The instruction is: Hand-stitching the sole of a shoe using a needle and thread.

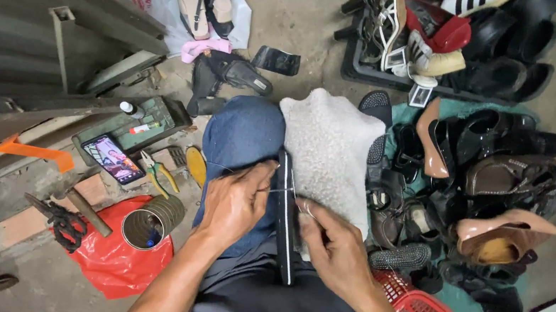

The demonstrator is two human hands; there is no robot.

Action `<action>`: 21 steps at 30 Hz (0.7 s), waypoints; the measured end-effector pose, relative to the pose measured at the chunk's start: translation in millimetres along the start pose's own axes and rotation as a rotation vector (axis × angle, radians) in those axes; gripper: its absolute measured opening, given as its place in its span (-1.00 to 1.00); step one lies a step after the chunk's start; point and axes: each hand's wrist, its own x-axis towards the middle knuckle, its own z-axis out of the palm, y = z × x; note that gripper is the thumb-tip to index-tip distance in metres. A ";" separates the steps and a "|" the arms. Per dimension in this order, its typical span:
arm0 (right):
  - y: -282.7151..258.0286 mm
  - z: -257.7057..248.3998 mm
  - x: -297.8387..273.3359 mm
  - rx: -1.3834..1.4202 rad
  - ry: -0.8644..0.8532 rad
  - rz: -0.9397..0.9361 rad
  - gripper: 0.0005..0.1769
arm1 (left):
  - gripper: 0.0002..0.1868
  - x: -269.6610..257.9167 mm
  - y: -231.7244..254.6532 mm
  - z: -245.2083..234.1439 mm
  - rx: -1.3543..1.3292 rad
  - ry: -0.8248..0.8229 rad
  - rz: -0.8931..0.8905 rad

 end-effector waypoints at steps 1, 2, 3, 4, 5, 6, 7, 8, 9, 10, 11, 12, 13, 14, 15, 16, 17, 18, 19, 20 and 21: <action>1.4 1.6 0.5 -0.018 -0.003 -0.005 -0.64 | -0.74 0.7 -0.1 0.3 -0.030 0.017 -0.029; -6.4 3.0 3.4 -0.015 -0.001 -0.001 -0.64 | -0.74 1.1 4.5 -3.9 -0.028 0.012 -0.028; -14.0 3.7 6.8 -0.045 -0.049 -0.012 -0.39 | -0.76 2.1 9.3 -7.8 -0.055 0.028 -0.035; -22.1 4.3 10.0 -0.075 -0.098 -0.024 -0.10 | -0.78 2.8 14.3 -12.1 -0.082 0.043 -0.041; -24.7 5.8 14.0 -0.075 -0.093 -0.025 -0.10 | -0.78 2.1 18.0 -18.1 -0.081 0.044 -0.037; -27.6 7.5 17.9 -0.129 -0.143 0.008 -0.11 | -0.69 1.3 21.6 -24.3 -0.122 0.028 -0.057; -30.6 9.6 21.6 -0.182 -0.197 0.041 -0.12 | -0.53 -0.6 25.0 -30.8 -0.163 0.013 -0.082; -32.6 6.1 22.9 -0.181 -0.196 0.039 -0.12 | -0.53 -3.5 24.4 -36.0 -0.161 0.015 -0.080; -34.4 2.1 24.4 -0.146 -0.166 0.094 -0.19 | -0.63 -6.7 24.0 -40.7 -0.179 0.011 -0.067; -36.2 -1.5 26.1 -0.110 -0.137 0.149 -0.25 | -0.71 -10.0 23.2 -45.4 -0.197 0.007 -0.054; -35.1 -4.2 24.1 -0.111 -0.142 0.146 -0.25 | -0.71 -11.3 25.3 -48.9 -0.197 0.011 -0.059; -33.8 -7.0 22.1 -0.032 -0.067 0.188 -0.36 | -0.70 -12.6 27.4 -52.2 -0.208 0.016 -0.057; -32.7 -9.4 18.6 0.049 0.012 0.235 -0.44 | -0.68 -14.2 29.6 -55.7 -0.219 0.014 -0.053; -26.4 -13.1 16.2 0.050 0.011 0.238 -0.44 | -0.68 -15.2 33.1 -59.1 -0.219 0.011 -0.055; -20.1 -17.7 14.2 0.039 0.031 0.255 -0.47 | -0.65 -14.0 36.8 -62.2 -0.208 -0.025 -0.044; -13.9 -22.9 12.1 0.028 0.052 0.272 -0.49 | -0.62 -12.7 41.1 -65.2 -0.196 -0.061 -0.033; -12.8 -25.9 10.0 0.027 0.061 0.274 -0.49 | -0.62 -11.0 45.1 -66.7 -0.198 -0.065 -0.024; -11.7 -29.0 8.0 0.023 0.083 0.269 -0.54 | -0.60 -9.3 49.1 -68.1 -0.123 -0.099 0.007; -10.5 -31.9 5.8 0.018 0.102 0.266 -0.59 | -0.58 -8.1 53.0 -69.5 -0.049 -0.131 0.036; -11.3 -34.2 4.7 0.017 0.109 0.268 -0.59 | -0.58 -7.2 54.9 -67.0 -0.051 -0.135 0.042; -11.9 -36.2 3.3 0.003 0.120 0.288 -0.56 | -0.57 -7.1 56.9 -64.3 -0.069 -0.132 0.093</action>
